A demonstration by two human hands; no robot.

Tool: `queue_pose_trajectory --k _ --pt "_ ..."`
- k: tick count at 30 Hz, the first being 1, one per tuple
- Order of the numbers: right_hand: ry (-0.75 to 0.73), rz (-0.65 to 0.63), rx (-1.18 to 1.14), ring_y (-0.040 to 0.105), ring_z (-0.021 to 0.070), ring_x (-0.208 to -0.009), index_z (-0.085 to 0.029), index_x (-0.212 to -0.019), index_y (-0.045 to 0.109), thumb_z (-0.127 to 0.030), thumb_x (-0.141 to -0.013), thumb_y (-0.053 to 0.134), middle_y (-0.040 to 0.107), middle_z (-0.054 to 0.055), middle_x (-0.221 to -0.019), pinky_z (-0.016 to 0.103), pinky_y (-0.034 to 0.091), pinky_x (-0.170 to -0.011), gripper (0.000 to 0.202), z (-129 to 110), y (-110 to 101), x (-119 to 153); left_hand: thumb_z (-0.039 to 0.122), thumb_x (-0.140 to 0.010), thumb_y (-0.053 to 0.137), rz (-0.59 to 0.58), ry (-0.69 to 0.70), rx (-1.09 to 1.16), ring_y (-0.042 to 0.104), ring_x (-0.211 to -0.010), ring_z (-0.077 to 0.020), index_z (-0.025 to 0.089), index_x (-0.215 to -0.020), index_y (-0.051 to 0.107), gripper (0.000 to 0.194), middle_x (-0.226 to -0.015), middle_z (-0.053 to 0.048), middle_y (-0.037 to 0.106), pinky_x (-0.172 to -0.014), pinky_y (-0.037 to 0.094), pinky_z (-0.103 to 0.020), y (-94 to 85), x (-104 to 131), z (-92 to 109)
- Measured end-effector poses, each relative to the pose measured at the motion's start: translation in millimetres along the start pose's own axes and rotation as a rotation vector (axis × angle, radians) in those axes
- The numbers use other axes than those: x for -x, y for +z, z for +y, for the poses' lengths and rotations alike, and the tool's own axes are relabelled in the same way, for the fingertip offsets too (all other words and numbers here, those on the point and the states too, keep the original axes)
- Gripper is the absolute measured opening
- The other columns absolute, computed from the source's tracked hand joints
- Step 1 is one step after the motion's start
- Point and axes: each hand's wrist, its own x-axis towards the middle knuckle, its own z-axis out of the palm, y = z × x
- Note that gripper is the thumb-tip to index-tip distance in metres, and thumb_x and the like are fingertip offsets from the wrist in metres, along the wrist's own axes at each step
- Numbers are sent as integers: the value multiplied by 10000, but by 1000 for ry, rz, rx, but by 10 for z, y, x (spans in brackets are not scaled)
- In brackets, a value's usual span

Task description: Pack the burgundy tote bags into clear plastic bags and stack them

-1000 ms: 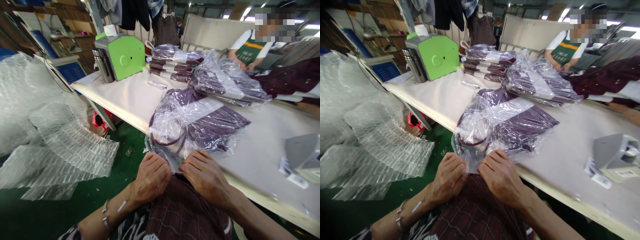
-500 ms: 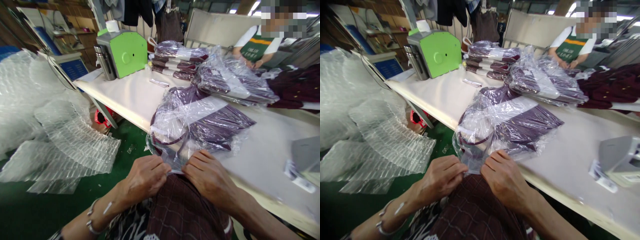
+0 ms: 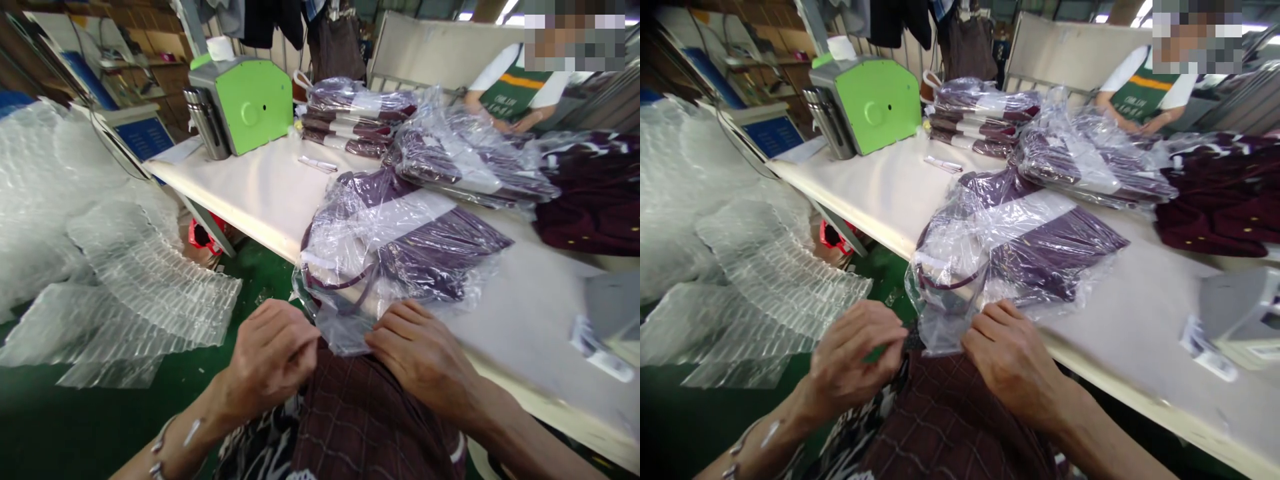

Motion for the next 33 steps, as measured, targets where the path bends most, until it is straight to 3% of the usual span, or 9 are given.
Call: queue_pose_trajectory --k 3,6,11,17,19,22,24,27,33 --pt "13 9 -19 507 180 -723 -179 -833 685 -137 -998 537 623 17 -723 334 348 -700 225 -4 2 3 247 -943 649 24 -67 87 683 -987 -209 208 -1129 612 193 -1011 -67 726 -878 568 -391 -147 55 -28" --pt "29 8 -44 502 179 -715 -178 -820 683 -143 -1004 512 621 22 -718 330 354 -684 254 -23 10 -16 505 -902 700 -62 31 29 641 -1171 -275 192 -1292 567 517 -1173 -114 722 -1027 516 -480 -69 24 58" --pt "26 31 -39 498 174 -707 -181 -802 681 -142 -1001 526 617 15 -702 328 362 -693 255 -28 9 -15 112 -899 647 -86 84 -80 678 -858 -151 211 -1043 642 174 -863 15 739 -929 509 -354 192 -57 90" --pt "20 44 -36 518 174 -711 -181 -813 692 -148 -997 542 622 15 -698 323 380 -690 239 3 14 -3 39 -858 610 -33 -5 -126 668 -847 -163 197 -931 620 174 -841 -19 698 -827 544 -319 -152 74 -93" --pt "11 54 -46 529 176 -710 -175 -827 700 -139 -995 536 629 21 -700 324 383 -678 238 9 12 -16 178 -926 622 -26 -82 -71 675 -1030 -211 194 -1066 626 141 -1018 -78 715 -901 559 -365 -230 98 -89" --pt "0 48 -47 534 180 -700 -172 -838 705 -141 -997 535 639 29 -707 329 393 -663 235 13 -12 -38 608 -887 654 -167 -32 -14 507 -1375 -346 131 -1389 494 710 -1385 -212 604 -1113 459 -555 -101 79 -57" --pt "14 51 -54 548 176 -703 -181 -829 699 -145 -996 552 647 23 -711 327 413 -669 225 2 -43 -46 610 -873 676 -237 54 -40 433 -1445 -361 144 -1388 500 716 -1433 -194 591 -1201 333 -610 90 48 -70" --pt "61 73 -117 596 173 -756 -185 -952 703 -266 -998 615 694 19 -793 319 462 -693 128 -52 -88 -57 204 -976 579 -178 87 13 607 -1285 -243 214 -1113 619 142 -1163 -50 754 -1217 338 -515 321 0 -129" --pt "18 209 -223 597 140 -717 -173 -1071 671 -157 -1010 551 704 13 -818 293 476 -654 135 -124 -100 -110 245 -1059 439 -181 87 216 670 -727 -144 192 -1028 603 175 -810 -31 718 -689 551 -256 360 -106 -230"
